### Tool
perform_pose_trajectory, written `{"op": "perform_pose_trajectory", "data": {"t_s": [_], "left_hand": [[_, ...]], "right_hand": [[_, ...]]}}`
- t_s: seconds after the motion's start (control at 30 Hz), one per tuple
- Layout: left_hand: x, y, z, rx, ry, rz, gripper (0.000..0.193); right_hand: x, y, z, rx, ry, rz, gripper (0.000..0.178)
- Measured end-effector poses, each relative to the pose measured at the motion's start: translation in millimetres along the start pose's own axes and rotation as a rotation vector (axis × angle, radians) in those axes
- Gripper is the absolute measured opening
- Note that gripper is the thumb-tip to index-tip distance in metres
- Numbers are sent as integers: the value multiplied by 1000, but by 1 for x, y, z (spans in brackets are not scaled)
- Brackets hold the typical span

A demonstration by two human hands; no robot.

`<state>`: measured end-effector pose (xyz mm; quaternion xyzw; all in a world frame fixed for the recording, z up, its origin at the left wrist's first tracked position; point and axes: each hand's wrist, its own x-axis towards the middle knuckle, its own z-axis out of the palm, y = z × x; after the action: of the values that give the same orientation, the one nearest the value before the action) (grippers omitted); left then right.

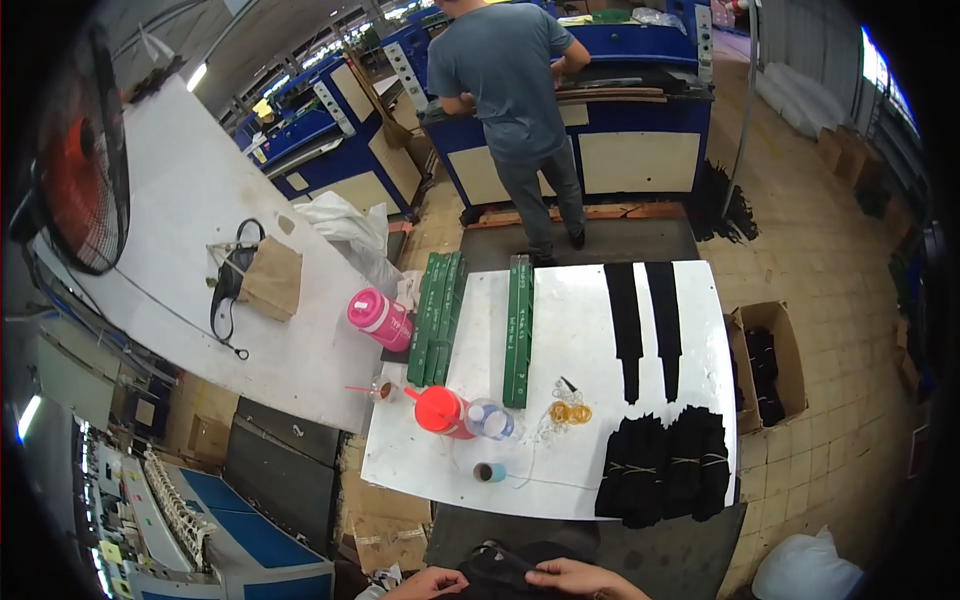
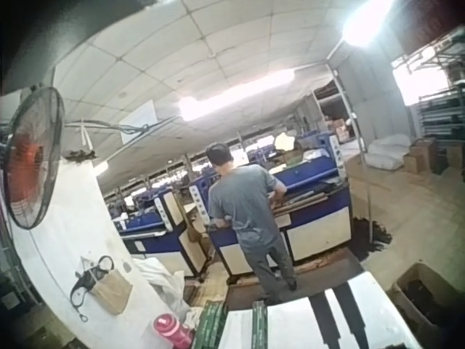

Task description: Operate a die-cutting machine mesh tray to arrange and process raw shoe material patches.

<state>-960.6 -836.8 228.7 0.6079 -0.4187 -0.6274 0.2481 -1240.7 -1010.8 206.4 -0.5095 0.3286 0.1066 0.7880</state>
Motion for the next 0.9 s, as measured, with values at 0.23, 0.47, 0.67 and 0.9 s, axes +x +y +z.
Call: {"op": "perform_pose_trajectory", "data": {"t_s": [0.23,0.47,0.67,0.9], "left_hand": [[48,43,16,141,-125,-42,14],[52,-28,5,-34,-199,-251,28],[49,-25,9,-201,45,-320,28],[0,-76,24,-411,135,-234,29]], "right_hand": [[-9,24,-45,-137,-45,-90,50],[6,-20,-47,-571,159,-284,63],[64,-19,-24,-793,182,-593,54],[123,-27,7,-1175,-59,-987,12]]}}
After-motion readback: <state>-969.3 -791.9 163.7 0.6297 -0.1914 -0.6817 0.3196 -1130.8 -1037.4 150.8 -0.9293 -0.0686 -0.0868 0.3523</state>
